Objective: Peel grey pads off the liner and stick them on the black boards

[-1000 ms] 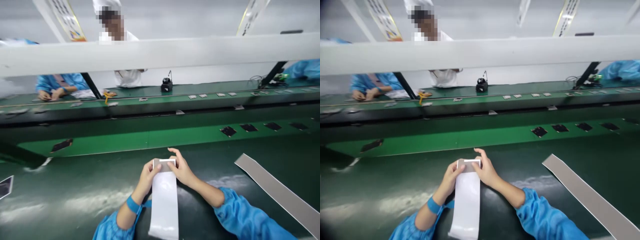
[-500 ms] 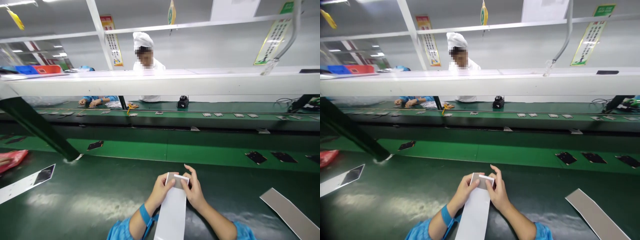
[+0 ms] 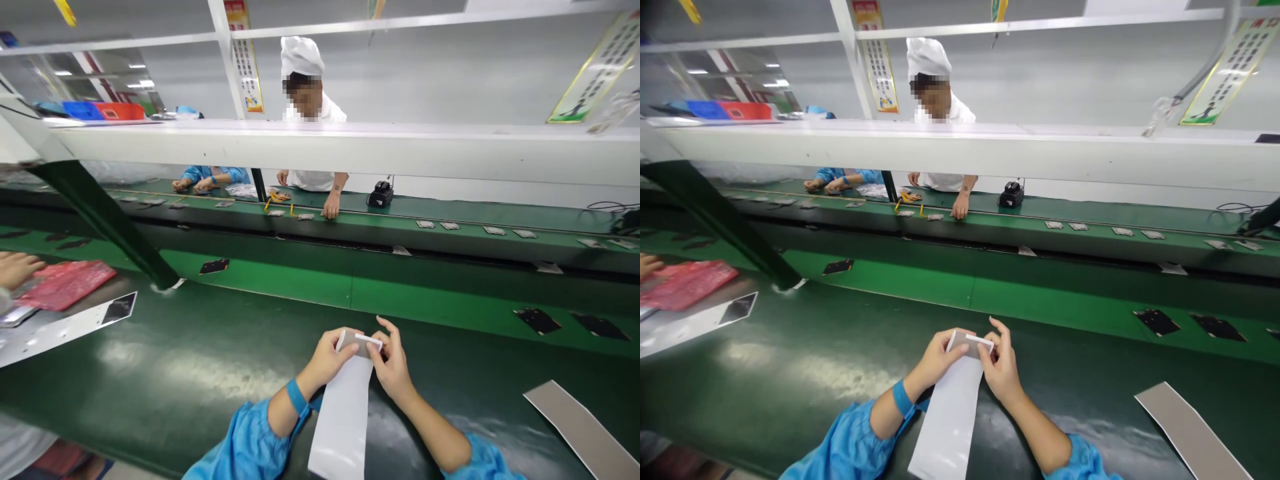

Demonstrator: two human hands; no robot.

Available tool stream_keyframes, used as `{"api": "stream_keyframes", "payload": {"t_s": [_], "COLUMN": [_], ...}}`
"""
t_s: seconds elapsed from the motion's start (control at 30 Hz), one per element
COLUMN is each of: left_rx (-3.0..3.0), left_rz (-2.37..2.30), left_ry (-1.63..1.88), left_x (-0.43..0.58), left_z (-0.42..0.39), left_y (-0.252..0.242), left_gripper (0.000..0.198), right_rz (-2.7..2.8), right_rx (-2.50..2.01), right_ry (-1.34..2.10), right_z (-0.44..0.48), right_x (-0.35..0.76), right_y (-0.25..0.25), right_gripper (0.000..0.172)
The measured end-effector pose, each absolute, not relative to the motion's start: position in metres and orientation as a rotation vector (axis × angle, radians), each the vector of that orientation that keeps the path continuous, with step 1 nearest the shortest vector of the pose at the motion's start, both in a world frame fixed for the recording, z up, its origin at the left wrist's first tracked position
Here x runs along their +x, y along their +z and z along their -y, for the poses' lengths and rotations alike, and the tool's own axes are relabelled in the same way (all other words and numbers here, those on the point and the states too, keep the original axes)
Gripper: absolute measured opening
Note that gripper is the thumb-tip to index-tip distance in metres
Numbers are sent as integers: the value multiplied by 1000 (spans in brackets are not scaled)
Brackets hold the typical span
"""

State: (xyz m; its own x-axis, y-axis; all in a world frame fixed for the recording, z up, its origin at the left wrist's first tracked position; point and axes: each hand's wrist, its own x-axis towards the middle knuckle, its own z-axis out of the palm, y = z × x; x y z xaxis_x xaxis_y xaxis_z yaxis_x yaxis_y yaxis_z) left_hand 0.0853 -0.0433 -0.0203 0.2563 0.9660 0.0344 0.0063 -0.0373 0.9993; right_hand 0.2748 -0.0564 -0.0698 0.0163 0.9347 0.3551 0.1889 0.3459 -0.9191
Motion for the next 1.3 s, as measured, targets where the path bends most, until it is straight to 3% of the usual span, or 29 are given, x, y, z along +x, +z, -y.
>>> {"api": "stream_keyframes", "payload": {"t_s": [0.5,0.7,0.93,1.2,1.3], "left_rx": [1607,1753,2053,2259,2347], "left_rz": [-1116,-1162,-1037,-983,-998], "left_ry": [955,1050,1094,1063,1028], "left_x": [40,10,9,16,16], "left_z": [42,27,27,32,31], "left_y": [20,-1,-20,-24,-26], "left_gripper": [44,38,30,17,15], "right_rz": [1233,1170,1269,1892,2149], "right_rx": [-1076,-1003,-970,-928,-867], "right_ry": [824,1193,1504,1453,1403], "right_z": [47,14,-38,-158,-197], "right_x": [290,265,200,60,-16], "right_y": [-49,7,49,57,51], "right_gripper": [58,55,47,59,49]}}
